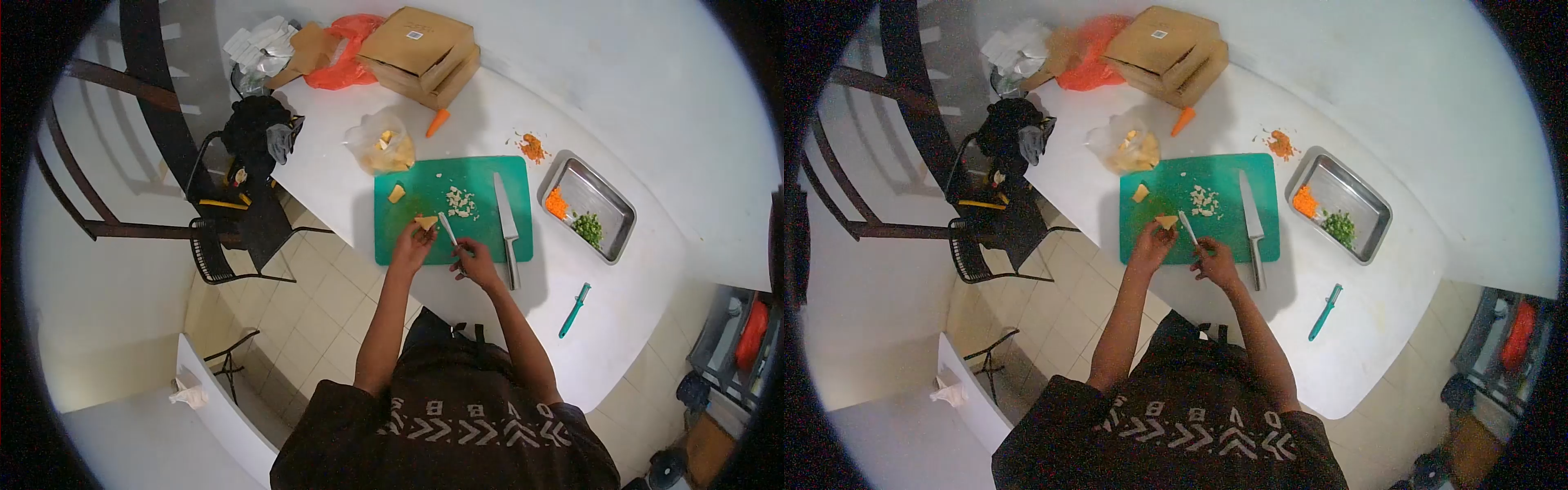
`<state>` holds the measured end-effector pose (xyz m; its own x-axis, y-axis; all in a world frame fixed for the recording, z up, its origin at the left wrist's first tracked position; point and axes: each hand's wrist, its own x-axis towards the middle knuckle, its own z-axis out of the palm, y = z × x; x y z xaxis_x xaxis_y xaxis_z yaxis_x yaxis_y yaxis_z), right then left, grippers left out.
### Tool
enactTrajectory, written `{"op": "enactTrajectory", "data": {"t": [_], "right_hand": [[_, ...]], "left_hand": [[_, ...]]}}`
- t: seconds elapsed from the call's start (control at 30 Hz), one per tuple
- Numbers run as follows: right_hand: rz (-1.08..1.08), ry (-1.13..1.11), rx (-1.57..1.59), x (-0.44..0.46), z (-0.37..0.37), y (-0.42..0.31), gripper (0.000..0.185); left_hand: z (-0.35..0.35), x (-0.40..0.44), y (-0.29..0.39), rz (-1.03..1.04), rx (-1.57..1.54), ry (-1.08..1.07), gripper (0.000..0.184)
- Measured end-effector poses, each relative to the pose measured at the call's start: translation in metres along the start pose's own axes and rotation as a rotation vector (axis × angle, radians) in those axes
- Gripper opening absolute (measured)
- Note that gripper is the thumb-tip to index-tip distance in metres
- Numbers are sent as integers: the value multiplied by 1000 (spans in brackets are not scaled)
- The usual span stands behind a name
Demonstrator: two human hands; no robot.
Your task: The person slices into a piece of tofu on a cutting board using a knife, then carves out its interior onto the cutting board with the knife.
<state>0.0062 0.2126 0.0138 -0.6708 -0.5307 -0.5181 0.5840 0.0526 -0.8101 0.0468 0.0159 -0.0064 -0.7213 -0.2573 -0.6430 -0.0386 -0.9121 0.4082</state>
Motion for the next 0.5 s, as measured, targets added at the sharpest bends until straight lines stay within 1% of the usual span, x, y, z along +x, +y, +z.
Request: {"op": "enactTrajectory", "data": {"t": [0.07, 0.1, 0.17, 0.23, 0.3, 0.37, 0.4, 0.47, 0.5], "right_hand": [[-108, -20, -198, -9, 3, -11, 25], [-113, -22, -197, -8, 2, -7, 25], [-385, 22, -369, -8, 1, 4, 24], [-384, 34, -393, -19, 4, -6, 23], [-381, 48, -416, -23, 5, -8, 22], [-625, 147, -589, -18, 4, -1, 20], [-628, 146, -589, -22, 6, -7, 20], [-525, 155, -592, -32, 8, -17, 19], [-530, 151, -593, -33, 9, -19, 19]], "left_hand": [[-3, -4, 0, 12, -45, -15, 30], [-4, -4, 0, 17, -91, -30, 30], [-8, -6, -1, 9, -128, -49, 31], [-6, -10, 1, 1, -165, -67, 31], [-6, -11, 2, -21, -201, -5, 31], [-11, -9, 0, -23, -204, -15, 30], [-12, -9, -1, -25, -207, -24, 29], [-13, -10, -2, -21, -231, -36, 28], [-12, -12, -2, -20, -253, -48, 28]]}}
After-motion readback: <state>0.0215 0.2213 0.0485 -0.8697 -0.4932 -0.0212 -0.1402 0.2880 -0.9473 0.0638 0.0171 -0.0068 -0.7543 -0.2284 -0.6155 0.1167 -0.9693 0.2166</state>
